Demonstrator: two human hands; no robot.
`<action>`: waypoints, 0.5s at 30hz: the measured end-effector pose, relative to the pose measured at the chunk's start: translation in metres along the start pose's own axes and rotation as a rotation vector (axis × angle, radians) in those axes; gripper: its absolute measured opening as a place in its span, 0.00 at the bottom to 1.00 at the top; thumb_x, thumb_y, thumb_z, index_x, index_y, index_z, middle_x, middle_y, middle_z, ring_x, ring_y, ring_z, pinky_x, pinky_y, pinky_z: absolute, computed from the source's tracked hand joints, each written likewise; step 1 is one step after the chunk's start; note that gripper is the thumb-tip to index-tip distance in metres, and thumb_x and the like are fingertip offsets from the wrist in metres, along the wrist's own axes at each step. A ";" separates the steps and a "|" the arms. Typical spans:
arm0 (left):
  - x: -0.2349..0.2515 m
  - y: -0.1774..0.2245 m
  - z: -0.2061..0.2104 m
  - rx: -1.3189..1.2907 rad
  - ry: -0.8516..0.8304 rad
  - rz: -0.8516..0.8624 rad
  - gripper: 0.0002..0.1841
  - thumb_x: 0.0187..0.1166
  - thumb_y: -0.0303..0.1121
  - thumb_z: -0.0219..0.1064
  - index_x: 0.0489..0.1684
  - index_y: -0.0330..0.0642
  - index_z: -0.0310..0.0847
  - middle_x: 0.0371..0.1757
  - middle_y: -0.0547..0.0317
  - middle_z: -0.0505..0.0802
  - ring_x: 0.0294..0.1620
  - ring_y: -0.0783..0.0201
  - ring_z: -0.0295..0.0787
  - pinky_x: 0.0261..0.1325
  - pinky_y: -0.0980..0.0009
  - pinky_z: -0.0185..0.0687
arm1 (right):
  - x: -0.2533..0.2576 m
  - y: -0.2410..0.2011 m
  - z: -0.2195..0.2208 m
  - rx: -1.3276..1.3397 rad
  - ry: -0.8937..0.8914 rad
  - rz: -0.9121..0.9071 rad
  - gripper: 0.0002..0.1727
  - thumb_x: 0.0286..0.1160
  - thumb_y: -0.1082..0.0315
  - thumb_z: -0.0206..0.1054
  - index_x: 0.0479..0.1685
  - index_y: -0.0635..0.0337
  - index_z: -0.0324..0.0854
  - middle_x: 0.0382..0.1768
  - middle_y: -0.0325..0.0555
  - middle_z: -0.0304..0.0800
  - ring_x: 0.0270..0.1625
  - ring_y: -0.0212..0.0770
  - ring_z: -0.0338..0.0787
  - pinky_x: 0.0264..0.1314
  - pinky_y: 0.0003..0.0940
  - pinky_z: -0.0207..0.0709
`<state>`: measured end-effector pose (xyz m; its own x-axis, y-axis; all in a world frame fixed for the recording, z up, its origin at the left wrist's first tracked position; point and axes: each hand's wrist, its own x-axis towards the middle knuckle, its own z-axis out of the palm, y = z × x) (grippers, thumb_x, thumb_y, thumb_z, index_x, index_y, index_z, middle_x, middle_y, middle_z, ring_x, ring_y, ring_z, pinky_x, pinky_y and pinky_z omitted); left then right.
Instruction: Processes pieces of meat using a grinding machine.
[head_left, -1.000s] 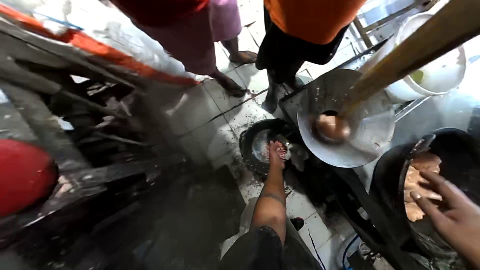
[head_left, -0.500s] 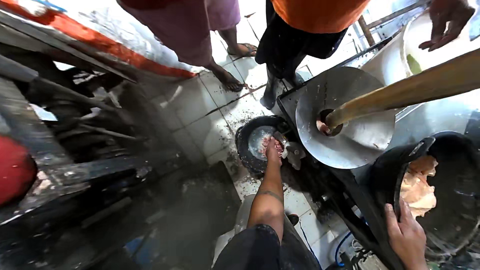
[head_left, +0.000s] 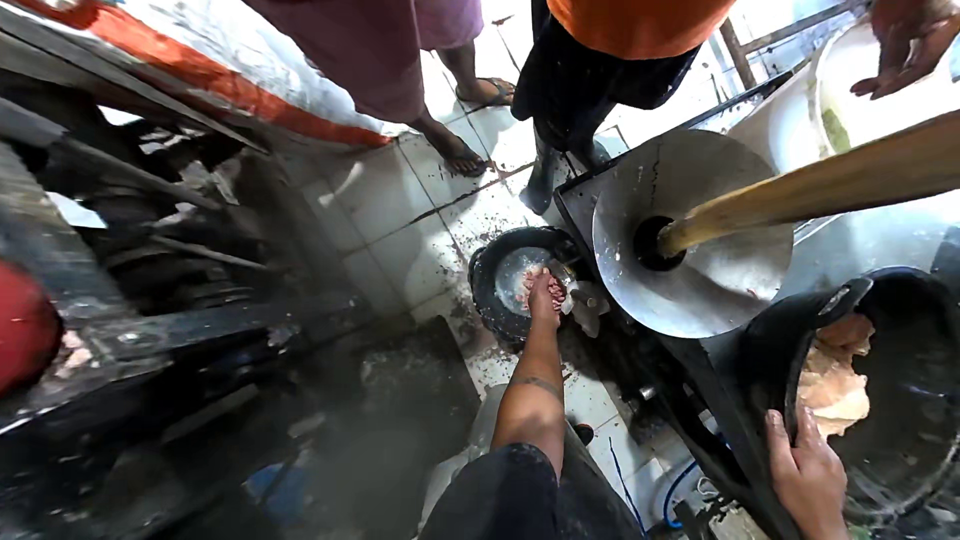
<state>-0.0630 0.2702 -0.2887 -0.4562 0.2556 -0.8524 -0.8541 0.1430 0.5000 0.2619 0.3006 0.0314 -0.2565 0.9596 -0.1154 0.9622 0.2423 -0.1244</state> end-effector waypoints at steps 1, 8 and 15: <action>0.001 0.000 0.000 0.001 -0.007 -0.002 0.24 0.85 0.60 0.58 0.55 0.48 0.83 0.35 0.60 0.85 0.34 0.64 0.82 0.39 0.63 0.81 | 0.000 0.000 0.000 0.004 -0.005 0.004 0.40 0.87 0.43 0.46 0.78 0.74 0.73 0.57 0.76 0.89 0.57 0.72 0.92 0.59 0.71 0.79; 0.005 -0.001 -0.005 0.004 -0.036 -0.029 0.23 0.84 0.58 0.61 0.62 0.50 0.83 0.41 0.58 0.88 0.39 0.62 0.84 0.44 0.60 0.82 | 0.000 0.000 0.001 -0.007 -0.002 -0.002 0.40 0.88 0.44 0.45 0.78 0.74 0.73 0.59 0.76 0.89 0.59 0.71 0.92 0.62 0.68 0.79; 0.008 -0.004 -0.012 0.017 -0.071 -0.036 0.22 0.84 0.55 0.63 0.67 0.52 0.83 0.42 0.58 0.89 0.35 0.65 0.83 0.38 0.65 0.80 | 0.001 -0.001 0.000 -0.010 0.004 -0.003 0.39 0.87 0.44 0.47 0.76 0.75 0.75 0.57 0.74 0.90 0.59 0.69 0.93 0.62 0.66 0.80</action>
<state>-0.0664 0.2605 -0.2990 -0.4057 0.3169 -0.8573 -0.8652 0.1694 0.4720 0.2608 0.3012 0.0310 -0.2592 0.9594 -0.1112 0.9623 0.2467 -0.1147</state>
